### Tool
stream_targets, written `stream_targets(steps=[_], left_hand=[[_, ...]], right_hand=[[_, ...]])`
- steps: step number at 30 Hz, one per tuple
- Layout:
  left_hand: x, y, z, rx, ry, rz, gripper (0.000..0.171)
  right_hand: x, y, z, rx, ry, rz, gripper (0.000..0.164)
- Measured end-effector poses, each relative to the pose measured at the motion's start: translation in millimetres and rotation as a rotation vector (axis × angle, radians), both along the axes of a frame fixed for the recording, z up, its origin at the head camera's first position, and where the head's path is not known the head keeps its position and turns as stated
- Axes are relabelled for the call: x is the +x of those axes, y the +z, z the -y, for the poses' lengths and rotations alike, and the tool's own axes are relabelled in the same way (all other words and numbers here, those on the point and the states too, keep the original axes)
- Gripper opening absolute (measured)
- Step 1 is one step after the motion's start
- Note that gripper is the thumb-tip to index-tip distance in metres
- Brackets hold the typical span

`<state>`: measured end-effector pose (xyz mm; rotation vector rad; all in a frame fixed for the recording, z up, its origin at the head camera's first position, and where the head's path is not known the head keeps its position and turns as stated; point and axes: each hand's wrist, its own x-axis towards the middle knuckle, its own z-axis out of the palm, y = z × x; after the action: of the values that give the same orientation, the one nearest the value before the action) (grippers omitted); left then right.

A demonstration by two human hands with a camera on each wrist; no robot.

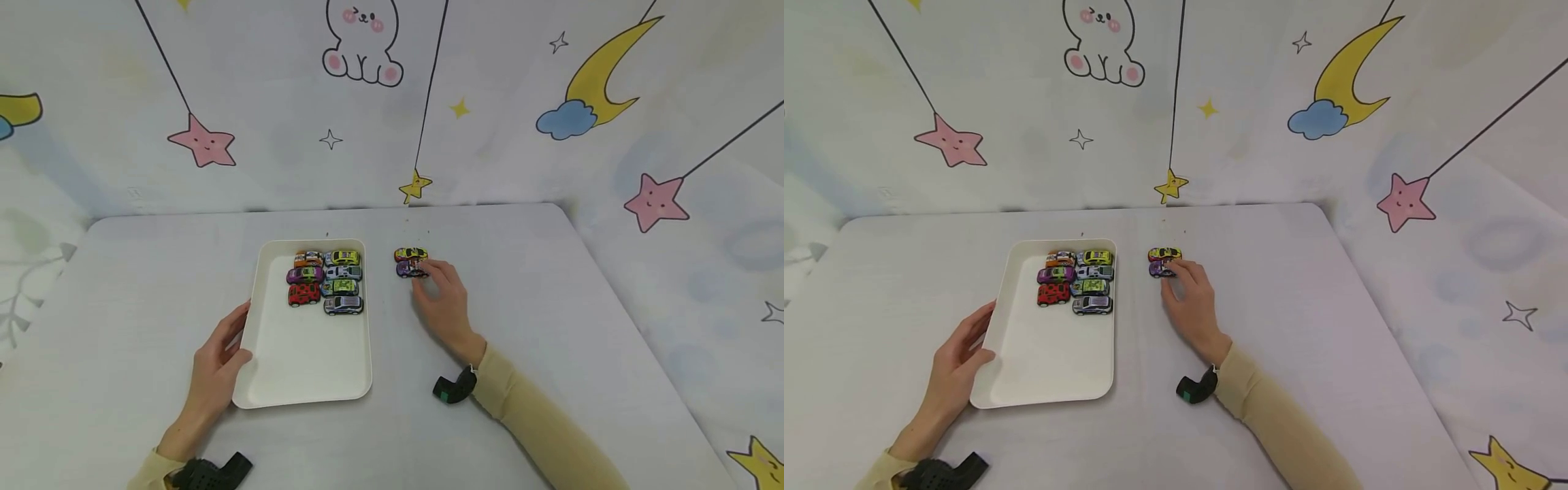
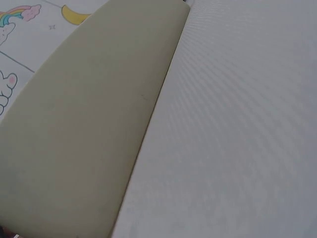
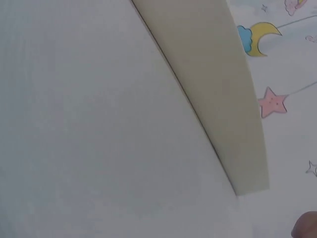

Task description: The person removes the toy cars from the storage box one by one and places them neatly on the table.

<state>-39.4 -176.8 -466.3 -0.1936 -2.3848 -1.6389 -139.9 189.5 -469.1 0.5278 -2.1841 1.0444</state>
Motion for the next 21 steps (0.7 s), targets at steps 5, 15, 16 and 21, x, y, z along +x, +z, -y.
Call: stream_targets(steps=[5, 15, 16, 21], left_hand=[[-0.1, 1.2, 0.2, 0.006, 0.002, -0.001, 0.072], [0.9, 1.3, 0.6, 0.012, -0.001, -0.001, 0.073], [0.8, 1.2, 0.5, 0.011, -0.003, 0.000, 0.073], [-0.3, 0.1, 0.2, 0.019, -0.005, 0.001, 0.073]], right_hand=[[7.8, 0.9, 14.7, -0.002, 0.091, -0.009, 0.025], [22.5, -2.3, 37.9, 0.015, 0.180, 0.035, 0.027], [23.6, -2.3, 40.1, 0.016, 0.195, 0.037, 0.027], [25.6, -1.2, 48.7, 0.032, 0.267, 0.033, 0.028]])
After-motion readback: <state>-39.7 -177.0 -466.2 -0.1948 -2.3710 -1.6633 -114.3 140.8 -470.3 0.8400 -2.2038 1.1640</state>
